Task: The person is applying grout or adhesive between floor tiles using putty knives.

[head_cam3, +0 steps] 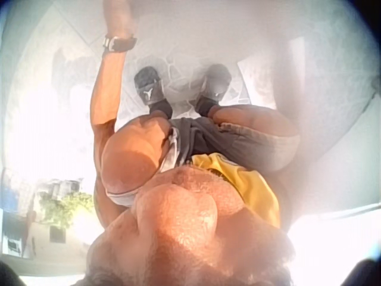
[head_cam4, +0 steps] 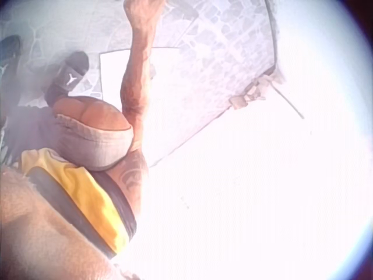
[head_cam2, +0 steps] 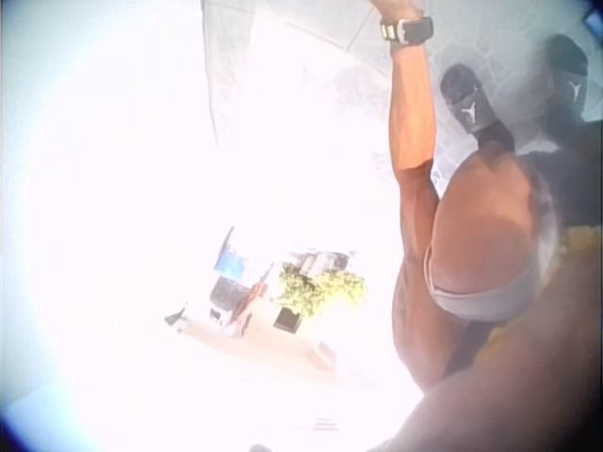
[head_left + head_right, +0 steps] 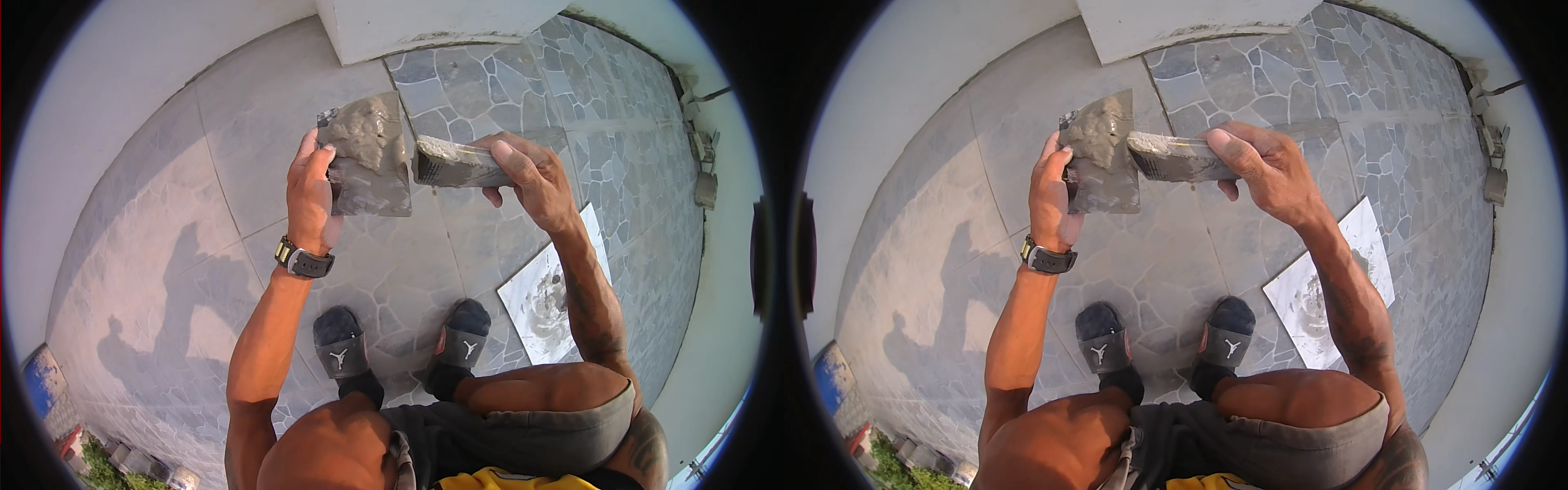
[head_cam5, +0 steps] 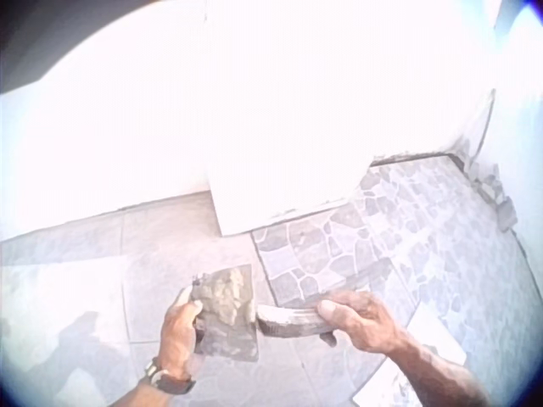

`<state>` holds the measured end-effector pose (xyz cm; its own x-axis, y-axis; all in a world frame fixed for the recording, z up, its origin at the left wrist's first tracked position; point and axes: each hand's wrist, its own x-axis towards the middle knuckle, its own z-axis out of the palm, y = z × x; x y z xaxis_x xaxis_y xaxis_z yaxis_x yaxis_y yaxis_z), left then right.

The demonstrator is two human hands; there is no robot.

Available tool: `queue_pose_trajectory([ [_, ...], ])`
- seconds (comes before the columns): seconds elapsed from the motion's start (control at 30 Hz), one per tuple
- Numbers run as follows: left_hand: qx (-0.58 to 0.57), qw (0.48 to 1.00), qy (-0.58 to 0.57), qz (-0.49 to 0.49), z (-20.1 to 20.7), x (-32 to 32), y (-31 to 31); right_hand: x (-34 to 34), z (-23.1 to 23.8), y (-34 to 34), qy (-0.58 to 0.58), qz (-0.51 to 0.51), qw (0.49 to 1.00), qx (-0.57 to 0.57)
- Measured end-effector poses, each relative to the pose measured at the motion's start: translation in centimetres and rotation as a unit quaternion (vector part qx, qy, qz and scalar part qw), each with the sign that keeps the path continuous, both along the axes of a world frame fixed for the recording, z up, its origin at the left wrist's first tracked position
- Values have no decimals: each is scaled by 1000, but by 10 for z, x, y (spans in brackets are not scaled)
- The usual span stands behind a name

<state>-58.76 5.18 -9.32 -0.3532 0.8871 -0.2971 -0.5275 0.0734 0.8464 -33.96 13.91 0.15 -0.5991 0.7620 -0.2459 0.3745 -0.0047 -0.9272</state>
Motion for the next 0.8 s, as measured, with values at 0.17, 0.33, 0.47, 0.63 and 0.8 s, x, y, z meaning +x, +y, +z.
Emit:
queue_pose_trajectory([
  [0.17, 57, 994, 46, -78, 14, 17, 6, 6, 4, 7, -83, 67, 980, 165],
  [0.33, 4, 993, 80, -87, 21, 34, 23, 30, 8, 16, -145, 135, 953, 228],
  [0.47, -30, 999, 0, -39, 28, 42, 27, 66, -16, 28, -218, 69, 966, 120],
  [0.63, -31, 998, 29, -38, 28, 32, 21, 80, -35, 29, 169, -142, 917, -332],
  [0.8, -36, 999, -9, -33, 25, 26, 28, 71, -32, 24, 175, -99, 936, -288],
])
